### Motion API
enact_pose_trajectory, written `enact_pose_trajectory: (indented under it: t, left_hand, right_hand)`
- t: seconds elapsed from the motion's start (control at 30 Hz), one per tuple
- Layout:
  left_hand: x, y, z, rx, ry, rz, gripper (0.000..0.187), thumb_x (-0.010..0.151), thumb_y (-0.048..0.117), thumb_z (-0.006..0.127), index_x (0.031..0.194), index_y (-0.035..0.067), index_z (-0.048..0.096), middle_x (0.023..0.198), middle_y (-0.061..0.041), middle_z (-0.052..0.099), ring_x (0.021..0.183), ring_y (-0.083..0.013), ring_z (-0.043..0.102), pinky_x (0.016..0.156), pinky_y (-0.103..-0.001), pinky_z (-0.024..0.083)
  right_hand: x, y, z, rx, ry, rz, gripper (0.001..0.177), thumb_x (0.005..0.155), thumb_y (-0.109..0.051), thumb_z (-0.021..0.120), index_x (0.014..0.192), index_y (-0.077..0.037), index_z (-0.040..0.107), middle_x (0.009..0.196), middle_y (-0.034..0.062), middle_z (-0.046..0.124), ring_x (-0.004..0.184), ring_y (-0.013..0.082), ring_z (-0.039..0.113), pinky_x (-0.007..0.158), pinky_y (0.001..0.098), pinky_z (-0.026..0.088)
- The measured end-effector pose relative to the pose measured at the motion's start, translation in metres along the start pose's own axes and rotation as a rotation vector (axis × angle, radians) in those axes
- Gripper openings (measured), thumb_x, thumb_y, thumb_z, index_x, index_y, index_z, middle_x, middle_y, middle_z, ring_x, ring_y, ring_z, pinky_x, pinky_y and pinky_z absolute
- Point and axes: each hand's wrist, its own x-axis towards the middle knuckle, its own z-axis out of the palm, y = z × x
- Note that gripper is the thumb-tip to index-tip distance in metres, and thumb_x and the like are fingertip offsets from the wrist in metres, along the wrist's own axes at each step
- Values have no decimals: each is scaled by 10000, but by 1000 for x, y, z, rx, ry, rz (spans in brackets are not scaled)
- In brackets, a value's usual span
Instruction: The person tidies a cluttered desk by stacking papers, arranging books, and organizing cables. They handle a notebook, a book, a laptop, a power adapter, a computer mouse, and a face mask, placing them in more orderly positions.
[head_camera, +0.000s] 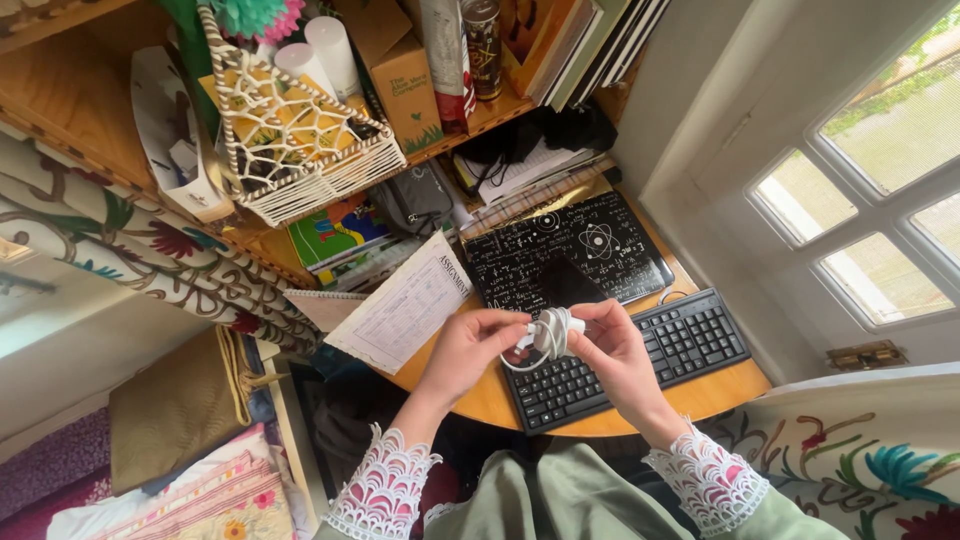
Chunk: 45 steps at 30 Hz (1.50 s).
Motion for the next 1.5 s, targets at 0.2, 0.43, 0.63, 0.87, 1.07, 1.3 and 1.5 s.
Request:
enact_pose_trajectory:
  t: [0.2,0.43,0.63,0.87,1.07,1.3,1.5]
  left_hand:
    - [3,5,-3,-257,24,-97,274,902,28,753,1138,-100,702,805,-192,754,722,-236,776,695,-352,685]
    - [6,-3,-14,-462,85,-303,167,943,77,710,1026,-67,693,816,-203,760,770,-271,785,721,-388,683]
    - [6,-4,-16,-490,80,-314,164,977,126,685,1039,-26,689,871,-185,776,835,-254,786,787,-395,675]
    - [10,-15,-18,-418,76,-297,183,963,134,712,1062,-18,689,914,-190,772,882,-254,783,830,-392,664]
    - [10,-19,-19,-398,80,-316,198,969,153,704,1064,-21,698,900,-170,764,874,-241,781,826,-380,663]
    - [11,-29,-20,-412,91,-319,275,1012,278,658,1062,13,710,881,-166,764,846,-250,783,803,-395,670]
    - [0,-32,-13,-415,68,-254,484,1046,448,535,1208,9,657,1049,-195,754,972,-271,763,888,-425,646]
  right_hand:
    - [3,3,-2,-28,-33,-15,270,874,-3,771,1087,35,609,1104,162,670,973,201,707,844,370,623]
    - [2,5,-2,-74,-60,-21,289,865,-7,789,1087,29,608,1101,154,662,1008,220,706,855,380,609]
    - [1,2,3,-78,-11,47,315,873,-34,789,1121,13,601,1097,132,647,1001,208,679,857,369,599]
    - [4,6,4,-67,38,155,377,878,-76,793,1191,-21,590,1088,90,614,985,193,649,850,344,571]
    - [3,-7,10,-75,38,198,397,875,-92,799,1211,-32,595,1088,93,608,986,197,636,848,346,557]
    - [10,-8,11,16,60,256,405,894,-43,761,1260,-30,590,1083,93,599,978,189,625,878,350,533]
    - [21,-3,19,216,59,337,369,911,9,701,1261,-17,589,1067,87,594,929,185,649,860,306,535]
